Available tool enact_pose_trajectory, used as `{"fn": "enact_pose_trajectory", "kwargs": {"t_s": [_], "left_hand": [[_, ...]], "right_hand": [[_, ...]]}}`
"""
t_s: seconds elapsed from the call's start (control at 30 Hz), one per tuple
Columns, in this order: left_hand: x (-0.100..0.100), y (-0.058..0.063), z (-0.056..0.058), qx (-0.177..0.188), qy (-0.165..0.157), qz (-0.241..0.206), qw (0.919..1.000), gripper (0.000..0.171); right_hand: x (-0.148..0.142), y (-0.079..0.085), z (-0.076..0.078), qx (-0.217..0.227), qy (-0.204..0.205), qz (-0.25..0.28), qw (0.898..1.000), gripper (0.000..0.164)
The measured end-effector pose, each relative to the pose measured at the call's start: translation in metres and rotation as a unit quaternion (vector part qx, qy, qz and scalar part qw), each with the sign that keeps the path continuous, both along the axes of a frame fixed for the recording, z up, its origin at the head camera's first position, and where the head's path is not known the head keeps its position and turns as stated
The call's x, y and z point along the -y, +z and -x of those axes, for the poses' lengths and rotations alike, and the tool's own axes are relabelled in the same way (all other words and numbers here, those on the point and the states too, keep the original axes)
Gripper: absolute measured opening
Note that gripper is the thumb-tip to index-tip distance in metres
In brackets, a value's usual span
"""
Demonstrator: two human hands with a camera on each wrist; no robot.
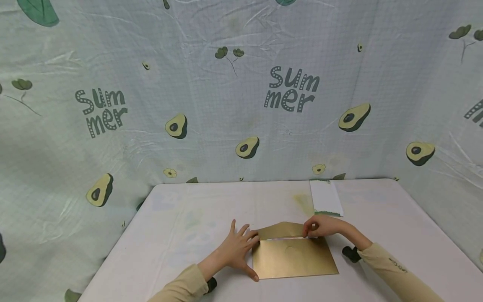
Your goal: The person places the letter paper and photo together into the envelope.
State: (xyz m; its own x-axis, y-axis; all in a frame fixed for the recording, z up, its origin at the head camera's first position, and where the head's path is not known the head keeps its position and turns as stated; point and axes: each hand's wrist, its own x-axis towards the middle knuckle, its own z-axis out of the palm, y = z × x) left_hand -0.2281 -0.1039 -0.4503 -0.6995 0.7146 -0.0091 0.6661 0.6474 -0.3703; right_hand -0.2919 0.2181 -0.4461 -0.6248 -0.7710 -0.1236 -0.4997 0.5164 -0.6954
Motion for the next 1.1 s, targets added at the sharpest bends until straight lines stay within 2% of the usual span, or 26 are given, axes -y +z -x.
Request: {"fn": "enact_pose_trajectory", "kwargs": {"t_s": [0.43, 0.67, 0.77, 0.87, 1.0, 1.1], "left_hand": [[0.0, 0.003, -0.001, 0.006, 0.002, 0.009, 0.9999, 0.104], [-0.002, 0.005, -0.002, 0.009, 0.003, 0.002, 0.9999, 0.1], [-0.003, 0.006, -0.001, 0.012, 0.003, 0.004, 0.9999, 0.1], [-0.003, 0.005, -0.001, 0.014, 0.004, 0.004, 0.9999, 0.1], [-0.002, 0.004, -0.001, 0.012, 0.003, 0.003, 0.9999, 0.1], [-0.002, 0.005, -0.001, 0.009, 0.004, 0.004, 0.9999, 0.101]], "right_hand": [[-0.003, 0.002, 0.0, 0.011, 0.025, 0.01, 1.0, 0.017], [-0.007, 0.0, 0.001, 0.024, -0.012, 0.004, 1.0, 0.017], [-0.009, 0.0, 0.0, -0.004, -0.023, 0.009, 1.0, 0.016], [-0.009, -0.002, -0.003, -0.067, -0.023, 0.003, 0.997, 0.015], [-0.005, -0.002, -0.011, -0.166, -0.017, -0.026, 0.986, 0.014], [-0.003, -0.001, -0.015, -0.194, -0.01, -0.028, 0.981, 0.015]]}}
